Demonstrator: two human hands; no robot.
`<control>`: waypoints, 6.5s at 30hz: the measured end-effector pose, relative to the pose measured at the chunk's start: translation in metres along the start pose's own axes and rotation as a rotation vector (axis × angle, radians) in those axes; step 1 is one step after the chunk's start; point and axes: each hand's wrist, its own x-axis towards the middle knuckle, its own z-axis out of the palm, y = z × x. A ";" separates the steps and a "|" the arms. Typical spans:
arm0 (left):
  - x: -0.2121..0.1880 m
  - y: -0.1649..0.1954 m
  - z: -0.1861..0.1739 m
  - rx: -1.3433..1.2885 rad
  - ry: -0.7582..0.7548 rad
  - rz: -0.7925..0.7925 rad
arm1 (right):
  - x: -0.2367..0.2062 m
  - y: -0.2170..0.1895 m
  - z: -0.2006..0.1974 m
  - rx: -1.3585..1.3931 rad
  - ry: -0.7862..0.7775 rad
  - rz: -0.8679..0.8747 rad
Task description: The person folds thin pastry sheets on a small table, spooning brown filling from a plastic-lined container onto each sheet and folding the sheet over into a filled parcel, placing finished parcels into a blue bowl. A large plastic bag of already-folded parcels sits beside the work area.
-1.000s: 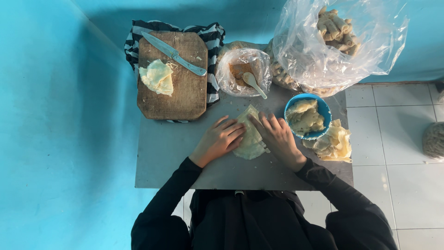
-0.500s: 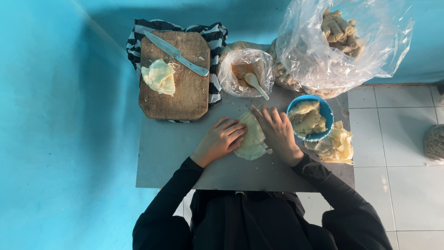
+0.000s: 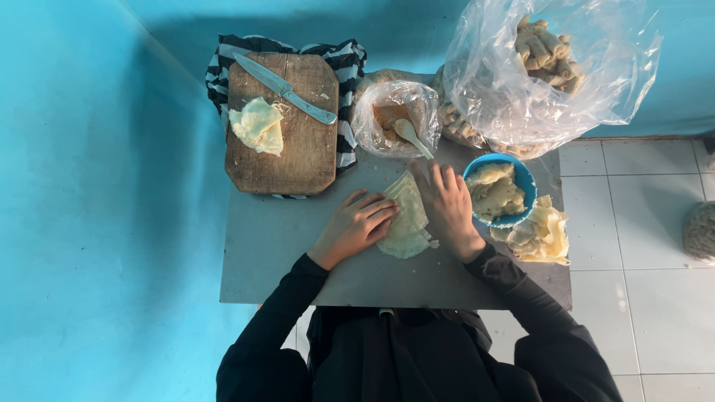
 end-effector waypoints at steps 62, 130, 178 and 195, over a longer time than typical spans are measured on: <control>0.001 -0.001 -0.004 -0.025 0.014 -0.002 | -0.006 -0.026 -0.005 0.174 0.063 0.069; -0.007 0.011 0.010 0.037 0.043 0.065 | -0.043 0.006 -0.059 0.104 0.190 0.111; -0.017 0.014 0.015 0.072 0.092 0.152 | 0.083 -0.017 -0.017 0.672 0.344 0.442; -0.015 0.012 0.012 0.023 0.095 0.129 | 0.075 -0.003 -0.023 1.138 0.373 0.545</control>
